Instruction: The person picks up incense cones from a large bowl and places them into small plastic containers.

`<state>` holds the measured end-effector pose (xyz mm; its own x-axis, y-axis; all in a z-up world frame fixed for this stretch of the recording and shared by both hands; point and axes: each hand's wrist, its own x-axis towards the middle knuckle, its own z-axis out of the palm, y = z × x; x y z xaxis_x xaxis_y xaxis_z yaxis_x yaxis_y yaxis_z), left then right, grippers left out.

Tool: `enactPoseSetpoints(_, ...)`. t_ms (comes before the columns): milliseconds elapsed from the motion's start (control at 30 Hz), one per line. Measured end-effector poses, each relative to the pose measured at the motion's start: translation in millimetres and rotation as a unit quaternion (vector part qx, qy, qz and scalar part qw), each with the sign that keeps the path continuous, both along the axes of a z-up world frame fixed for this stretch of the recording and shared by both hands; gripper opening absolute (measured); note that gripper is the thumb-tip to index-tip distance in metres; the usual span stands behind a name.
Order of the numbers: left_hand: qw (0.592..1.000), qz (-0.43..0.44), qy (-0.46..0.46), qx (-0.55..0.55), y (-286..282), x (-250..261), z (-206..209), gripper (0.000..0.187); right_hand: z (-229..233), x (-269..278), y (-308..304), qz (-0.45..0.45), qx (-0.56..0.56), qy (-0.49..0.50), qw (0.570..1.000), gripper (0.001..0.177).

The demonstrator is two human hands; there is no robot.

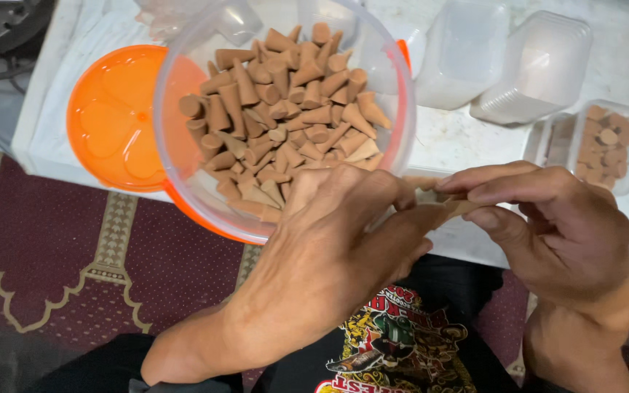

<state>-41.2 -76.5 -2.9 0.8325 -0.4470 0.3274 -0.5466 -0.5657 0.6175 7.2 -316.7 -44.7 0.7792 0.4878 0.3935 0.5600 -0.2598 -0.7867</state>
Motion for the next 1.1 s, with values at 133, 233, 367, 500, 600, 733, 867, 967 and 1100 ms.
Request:
enactPoseSetpoints(133,0.996,-0.058,-0.054,-0.042,-31.5,11.2,-16.5,0.017,-1.6,-5.0,-32.9,-0.070,-0.060,0.013,0.996,0.012)
enactPoseSetpoints(233,0.989,-0.101,-0.090,-0.056,-52.8,12.6,-33.3,0.010,-11.5,-7.0,-49.4,-0.071,-0.081,-0.015,0.994,0.016)
enactPoseSetpoints(367,0.988,-0.031,0.135,-0.074,-72.9,29.3,-62.1,0.022,-36.7,-5.7,-57.1,-0.110,-0.154,0.050,0.981,0.010)
enactPoseSetpoints(500,0.998,0.011,0.054,0.033,-80.5,39.6,-114.0,0.037,-62.1,-6.6,-60.4,-0.105,-0.256,0.045,0.960,0.014)
enactPoseSetpoints(600,0.999,-0.006,0.049,0.021,-80.6,58.7,-153.0,0.046,-82.5,-7.7,-61.3,-0.124,-0.323,0.000,0.938,0.013)
enactPoseSetpoints(733,1.000,0.026,0.015,0.009,-85.8,75.0,-171.3,0.037,-98.9,-8.1,-56.2,-0.151,-0.389,0.020,0.908,0.018)
enactPoseSetpoints(867,0.997,0.079,-0.022,-0.015,-89.3,74.8,-168.9,0.017,-104.9,-6.2,-52.6,-0.150,-0.415,-0.002,0.897,0.010)
enactPoseSetpoints(967,0.996,0.086,-0.021,0.006,-84.9,70.9,-163.3,0.019,-107.7,-4.7,-52.7,-0.149,-0.426,-0.003,0.892,0.008)
enactPoseSetpoints(1100,0.997,0.080,-0.015,0.011,-82.2,69.2,-154.1,0.027,-108.1,-1.9,-50.7,-0.155,-0.435,-0.019,0.887,0.010)
